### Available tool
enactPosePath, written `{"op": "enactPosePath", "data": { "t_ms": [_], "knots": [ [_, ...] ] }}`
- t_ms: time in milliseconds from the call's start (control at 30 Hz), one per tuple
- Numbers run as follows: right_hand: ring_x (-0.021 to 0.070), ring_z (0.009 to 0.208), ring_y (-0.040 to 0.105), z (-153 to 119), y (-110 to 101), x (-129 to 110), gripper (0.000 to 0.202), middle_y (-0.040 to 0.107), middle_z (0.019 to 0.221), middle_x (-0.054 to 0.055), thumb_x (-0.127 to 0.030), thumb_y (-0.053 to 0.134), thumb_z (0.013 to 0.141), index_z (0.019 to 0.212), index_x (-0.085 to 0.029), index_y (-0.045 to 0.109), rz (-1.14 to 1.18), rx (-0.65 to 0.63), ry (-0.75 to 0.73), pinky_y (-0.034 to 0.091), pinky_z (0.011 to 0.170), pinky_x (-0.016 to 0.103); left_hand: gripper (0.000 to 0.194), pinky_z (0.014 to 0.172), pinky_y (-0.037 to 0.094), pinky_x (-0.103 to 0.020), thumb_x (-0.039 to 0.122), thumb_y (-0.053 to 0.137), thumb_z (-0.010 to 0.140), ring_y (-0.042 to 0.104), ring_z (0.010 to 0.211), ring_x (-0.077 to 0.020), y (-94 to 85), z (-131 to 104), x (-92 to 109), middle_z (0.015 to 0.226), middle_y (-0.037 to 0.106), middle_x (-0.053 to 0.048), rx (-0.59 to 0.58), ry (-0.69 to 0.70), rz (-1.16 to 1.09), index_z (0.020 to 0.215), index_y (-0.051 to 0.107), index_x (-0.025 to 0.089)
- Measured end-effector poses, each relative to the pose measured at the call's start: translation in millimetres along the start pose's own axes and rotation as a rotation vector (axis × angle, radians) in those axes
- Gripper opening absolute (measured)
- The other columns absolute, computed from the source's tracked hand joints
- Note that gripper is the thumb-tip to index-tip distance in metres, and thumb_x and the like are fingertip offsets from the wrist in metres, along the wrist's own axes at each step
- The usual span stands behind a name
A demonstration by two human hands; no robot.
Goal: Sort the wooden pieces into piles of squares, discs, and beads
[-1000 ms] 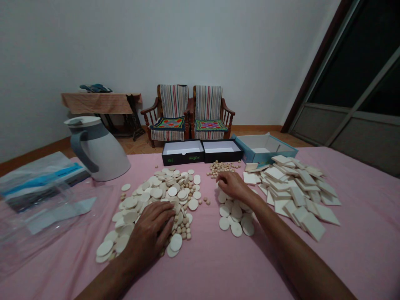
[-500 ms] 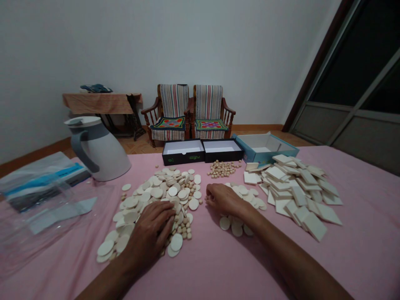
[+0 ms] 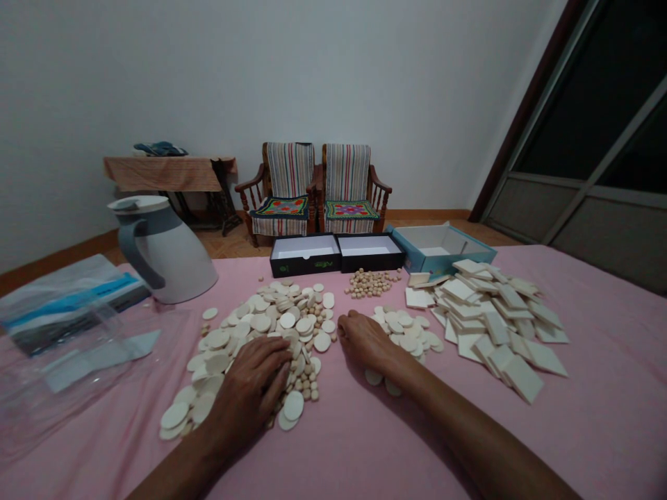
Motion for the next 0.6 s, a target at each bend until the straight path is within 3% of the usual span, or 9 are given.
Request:
{"op": "enactPosePath", "data": {
  "t_ms": [333,500,600],
  "knots": [
    [0.0184,0.080,0.058,-1.0,-5.8,-2.8,0.018,0.062,0.095,0.010,-0.018,0.044,0.093,0.094,-0.017,0.062,0.024,0.071,-0.040,0.036,0.066,0.028,0.017,0.094,0.047,-0.043,0.019,0.050,0.094,0.059,0.107,-0.0224,-0.1,0.7,1.2,0.111,0.066,-0.009,0.009,0.034,0.006,0.104,0.064,0.018],
    [0.0191,0.083,0.058,8.6,-26.7,31.0,0.013,0.064,0.090,0.008,-0.012,0.053,0.084,0.089,-0.017,0.063,0.082,0.191,0.036,0.038,0.070,0.027,0.017,0.095,0.046,-0.043,0.019,0.051,0.094,0.058,0.108,-0.0227,0.7,0.4,1.3,0.111,0.066,-0.009,0.007,0.023,0.008,0.105,0.063,0.019],
    [0.0218,0.092,0.056,13.2,-48.1,59.4,0.021,0.063,0.099,0.012,-0.012,0.049,0.086,0.103,-0.013,0.062,0.107,0.356,0.121,0.040,0.079,0.030,0.017,0.095,0.046,-0.043,0.019,0.051,0.093,0.058,0.108,-0.0228,0.6,0.0,1.3,0.111,0.066,-0.008,0.011,0.023,0.010,0.105,0.064,0.019]
  ]
}}
Point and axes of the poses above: each hand's wrist, its own z-axis towards the middle knuckle, its own y-axis out of the palm, x = y × z, the point moved 8 cm from there along z, towards the middle knuckle
